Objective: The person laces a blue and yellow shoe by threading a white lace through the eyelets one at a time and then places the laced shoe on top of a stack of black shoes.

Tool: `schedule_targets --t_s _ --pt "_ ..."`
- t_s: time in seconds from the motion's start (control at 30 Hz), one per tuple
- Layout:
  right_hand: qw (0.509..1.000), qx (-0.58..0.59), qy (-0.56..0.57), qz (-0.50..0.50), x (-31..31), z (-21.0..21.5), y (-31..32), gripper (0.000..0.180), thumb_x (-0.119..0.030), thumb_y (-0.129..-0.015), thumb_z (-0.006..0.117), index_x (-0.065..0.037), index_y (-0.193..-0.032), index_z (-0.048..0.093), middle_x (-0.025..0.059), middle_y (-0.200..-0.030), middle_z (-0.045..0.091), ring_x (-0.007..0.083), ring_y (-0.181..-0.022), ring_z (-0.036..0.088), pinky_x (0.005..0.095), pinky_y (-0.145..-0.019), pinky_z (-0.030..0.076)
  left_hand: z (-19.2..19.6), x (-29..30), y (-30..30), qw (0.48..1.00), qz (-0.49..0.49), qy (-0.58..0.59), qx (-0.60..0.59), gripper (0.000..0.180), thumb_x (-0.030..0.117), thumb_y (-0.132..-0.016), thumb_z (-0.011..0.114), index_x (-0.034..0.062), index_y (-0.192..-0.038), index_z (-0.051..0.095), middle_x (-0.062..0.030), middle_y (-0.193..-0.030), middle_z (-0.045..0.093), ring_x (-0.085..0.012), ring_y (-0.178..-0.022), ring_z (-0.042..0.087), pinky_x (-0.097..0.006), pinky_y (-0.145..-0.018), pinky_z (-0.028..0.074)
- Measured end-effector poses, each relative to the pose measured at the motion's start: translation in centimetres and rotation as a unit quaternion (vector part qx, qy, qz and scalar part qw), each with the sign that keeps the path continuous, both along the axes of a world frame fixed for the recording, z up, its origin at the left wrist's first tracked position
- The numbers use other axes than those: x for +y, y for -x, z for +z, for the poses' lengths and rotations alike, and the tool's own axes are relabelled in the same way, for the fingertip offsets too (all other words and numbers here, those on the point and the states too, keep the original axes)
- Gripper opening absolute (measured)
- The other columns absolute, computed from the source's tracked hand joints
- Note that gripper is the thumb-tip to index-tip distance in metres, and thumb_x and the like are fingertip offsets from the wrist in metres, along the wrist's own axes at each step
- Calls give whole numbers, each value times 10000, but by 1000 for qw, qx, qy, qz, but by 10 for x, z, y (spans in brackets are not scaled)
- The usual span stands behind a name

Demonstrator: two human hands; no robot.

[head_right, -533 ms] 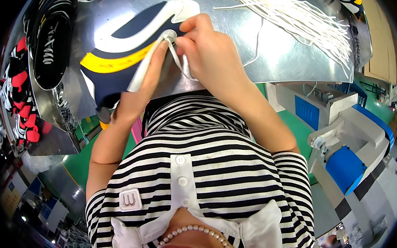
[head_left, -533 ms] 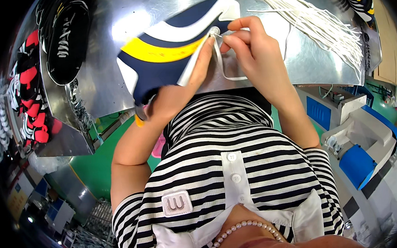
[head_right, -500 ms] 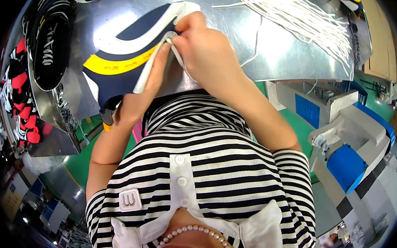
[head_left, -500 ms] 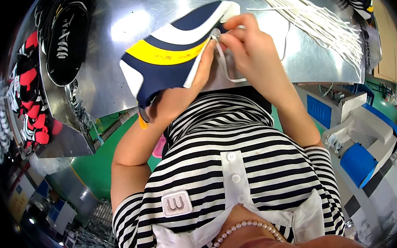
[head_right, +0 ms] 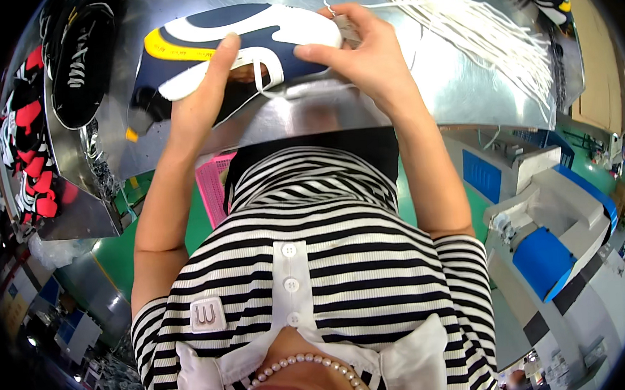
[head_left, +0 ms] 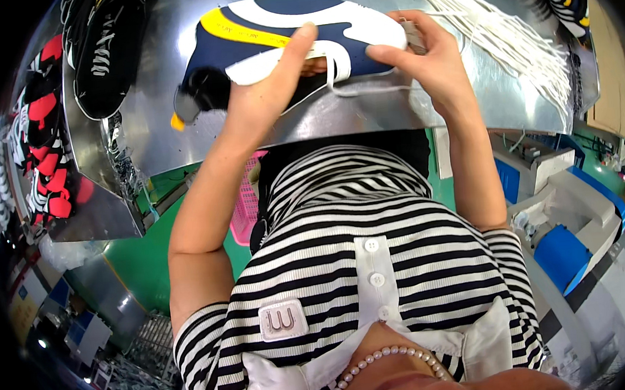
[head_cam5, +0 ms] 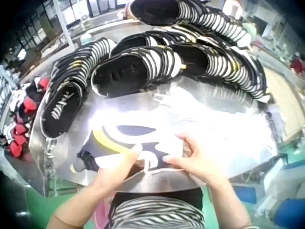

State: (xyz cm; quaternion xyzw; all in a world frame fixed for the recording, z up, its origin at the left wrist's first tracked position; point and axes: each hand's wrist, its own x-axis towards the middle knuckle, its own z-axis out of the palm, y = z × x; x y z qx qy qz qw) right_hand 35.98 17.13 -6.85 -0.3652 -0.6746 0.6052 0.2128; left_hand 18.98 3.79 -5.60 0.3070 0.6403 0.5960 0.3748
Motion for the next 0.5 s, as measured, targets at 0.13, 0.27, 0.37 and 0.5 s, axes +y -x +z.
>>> schedule_targets --t_s 0.13,0.27,0.37,0.5 --pt "997 17 33 -61 9 -7 22 445 -191 -771 831 -3 -1105 605 70 -951 656 104 -769 619 226 -647 511 -11 -9 31 988 -101 79 84 367 312 -922 681 -31 -1051 663 -95 -929 715 -155 -865 667 -287 -777 513" --pt "990 79 32 -112 15 -15 29 260 -199 -837 776 -41 -990 636 31 -858 635 83 -732 595 222 -587 473 6 -23 29 883 -224 115 396 367 216 -883 692 26 -1184 602 -155 -931 707 -270 -839 686 -348 -758 521" --pt "998 43 25 -34 -7 -10 19 230 -221 -837 779 -45 -925 661 -5 -762 629 64 -654 566 212 -546 441 -3 -25 27 857 -170 70 482 238 204 -840 723 51 -996 629 -153 -726 638 -341 -642 616 -390 -566 472" --pt "978 -110 -176 -2 -28 -18 34 238 -256 -815 772 -34 -826 687 16 -580 562 66 -545 520 255 -508 414 -1 -21 13 841 -133 47 522 200 186 -850 719 55 -980 641 -138 -732 645 -323 -637 626 -369 -554 474"
